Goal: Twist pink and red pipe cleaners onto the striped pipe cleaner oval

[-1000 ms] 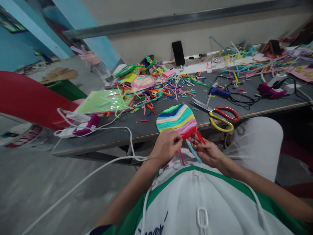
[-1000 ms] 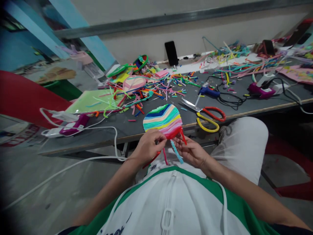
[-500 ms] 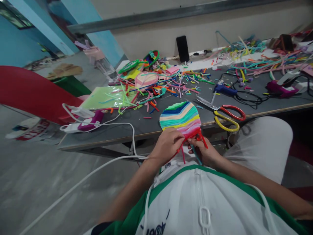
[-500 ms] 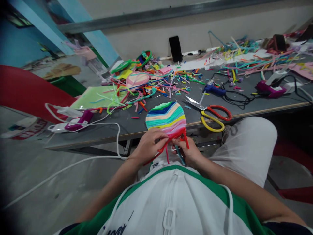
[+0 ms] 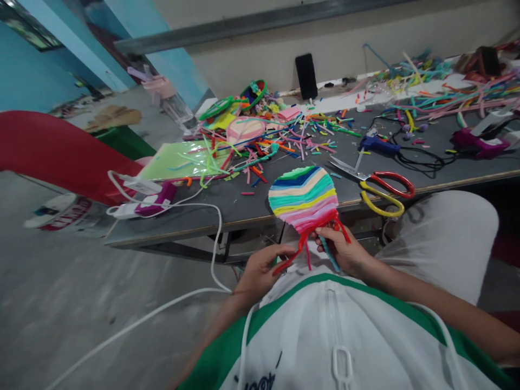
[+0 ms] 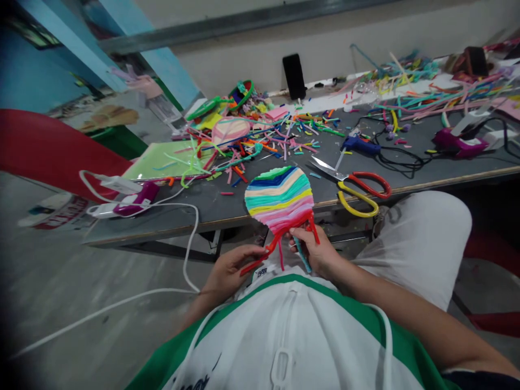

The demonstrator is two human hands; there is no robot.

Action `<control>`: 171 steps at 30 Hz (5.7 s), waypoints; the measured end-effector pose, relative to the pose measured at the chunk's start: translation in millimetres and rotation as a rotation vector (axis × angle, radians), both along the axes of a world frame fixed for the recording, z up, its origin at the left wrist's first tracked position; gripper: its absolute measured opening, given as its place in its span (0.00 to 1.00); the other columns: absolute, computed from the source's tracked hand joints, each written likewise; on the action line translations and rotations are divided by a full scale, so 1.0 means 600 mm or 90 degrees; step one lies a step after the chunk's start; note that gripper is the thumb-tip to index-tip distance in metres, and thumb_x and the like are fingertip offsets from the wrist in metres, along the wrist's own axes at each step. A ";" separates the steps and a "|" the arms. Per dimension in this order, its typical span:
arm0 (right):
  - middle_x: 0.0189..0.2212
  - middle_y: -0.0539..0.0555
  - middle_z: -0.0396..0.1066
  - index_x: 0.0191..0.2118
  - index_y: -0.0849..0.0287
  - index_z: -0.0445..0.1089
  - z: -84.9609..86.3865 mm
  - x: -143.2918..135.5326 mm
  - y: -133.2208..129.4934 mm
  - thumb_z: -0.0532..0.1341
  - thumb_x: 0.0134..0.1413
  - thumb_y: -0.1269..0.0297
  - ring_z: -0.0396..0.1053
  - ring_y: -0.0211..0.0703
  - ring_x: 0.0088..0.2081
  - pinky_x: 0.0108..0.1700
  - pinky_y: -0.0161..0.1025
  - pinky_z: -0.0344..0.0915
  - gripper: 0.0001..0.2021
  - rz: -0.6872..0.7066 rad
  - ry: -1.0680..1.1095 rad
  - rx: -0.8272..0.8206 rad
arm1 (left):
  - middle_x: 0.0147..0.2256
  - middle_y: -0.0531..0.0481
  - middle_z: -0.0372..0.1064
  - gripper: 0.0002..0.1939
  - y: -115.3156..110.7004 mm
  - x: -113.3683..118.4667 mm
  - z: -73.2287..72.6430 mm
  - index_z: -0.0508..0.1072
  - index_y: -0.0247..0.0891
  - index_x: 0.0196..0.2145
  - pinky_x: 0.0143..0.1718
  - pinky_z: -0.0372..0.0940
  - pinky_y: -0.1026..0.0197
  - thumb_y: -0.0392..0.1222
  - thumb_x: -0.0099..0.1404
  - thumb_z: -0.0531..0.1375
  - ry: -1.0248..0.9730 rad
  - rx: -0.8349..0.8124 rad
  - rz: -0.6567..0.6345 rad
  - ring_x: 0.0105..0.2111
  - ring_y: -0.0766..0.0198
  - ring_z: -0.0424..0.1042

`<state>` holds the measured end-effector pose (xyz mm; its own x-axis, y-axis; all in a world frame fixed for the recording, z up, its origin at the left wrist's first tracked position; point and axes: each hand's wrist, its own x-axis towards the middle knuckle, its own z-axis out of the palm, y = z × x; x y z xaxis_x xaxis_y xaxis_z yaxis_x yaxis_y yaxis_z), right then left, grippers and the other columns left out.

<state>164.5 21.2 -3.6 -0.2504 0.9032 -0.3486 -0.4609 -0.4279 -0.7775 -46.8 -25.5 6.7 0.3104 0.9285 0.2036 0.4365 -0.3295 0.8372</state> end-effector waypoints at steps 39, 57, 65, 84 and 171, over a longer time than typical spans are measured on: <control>0.24 0.52 0.66 0.27 0.54 0.69 0.016 -0.014 -0.007 0.64 0.48 0.61 0.63 0.42 0.26 0.30 0.40 0.64 0.05 -0.040 -0.298 0.420 | 0.26 0.51 0.63 0.09 -0.037 0.050 0.132 0.73 0.38 0.22 0.32 0.61 0.62 0.42 0.57 0.61 0.196 0.112 0.340 0.30 0.64 0.66; 0.24 0.53 0.69 0.30 0.59 0.71 0.047 -0.013 -0.018 0.62 0.51 0.59 0.70 0.42 0.23 0.25 0.38 0.69 0.09 0.103 -0.225 0.409 | 0.21 0.55 0.64 0.12 0.012 0.080 0.075 0.69 0.35 0.23 0.22 0.55 0.67 0.44 0.48 0.67 -0.450 -0.408 0.335 0.20 0.72 0.60; 0.27 0.52 0.71 0.34 0.60 0.71 0.030 -0.010 -0.005 0.63 0.50 0.58 0.70 0.40 0.28 0.28 0.35 0.70 0.11 0.088 -0.011 0.230 | 0.24 0.55 0.65 0.14 0.016 0.092 0.077 0.69 0.35 0.36 0.22 0.59 0.69 0.42 0.54 0.65 -0.610 -0.474 0.222 0.20 0.73 0.62; 0.33 0.56 0.73 0.37 0.61 0.71 0.033 -0.003 -0.010 0.63 0.49 0.55 0.72 0.44 0.31 0.31 0.41 0.73 0.14 0.012 -0.061 0.231 | 0.40 0.42 0.68 0.13 0.000 0.039 0.098 0.73 0.37 0.43 0.44 0.61 0.53 0.32 0.60 0.58 0.393 0.475 0.022 0.41 0.57 0.65; 0.20 0.48 0.64 0.25 0.60 0.69 0.042 0.013 -0.017 0.63 0.48 0.63 0.59 0.35 0.22 0.21 0.32 0.56 0.07 0.179 0.078 0.171 | 0.37 0.47 0.75 0.21 0.019 0.088 -0.001 0.76 0.39 0.38 0.44 0.67 0.53 0.41 0.45 0.71 -0.516 -0.265 0.113 0.39 0.56 0.73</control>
<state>172.2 10.9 21.5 -0.5260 0.8482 -0.0618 -0.4503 -0.3394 -0.8259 5.7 -14.4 5.8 0.0655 0.9958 -0.0640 -0.3187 0.0817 0.9443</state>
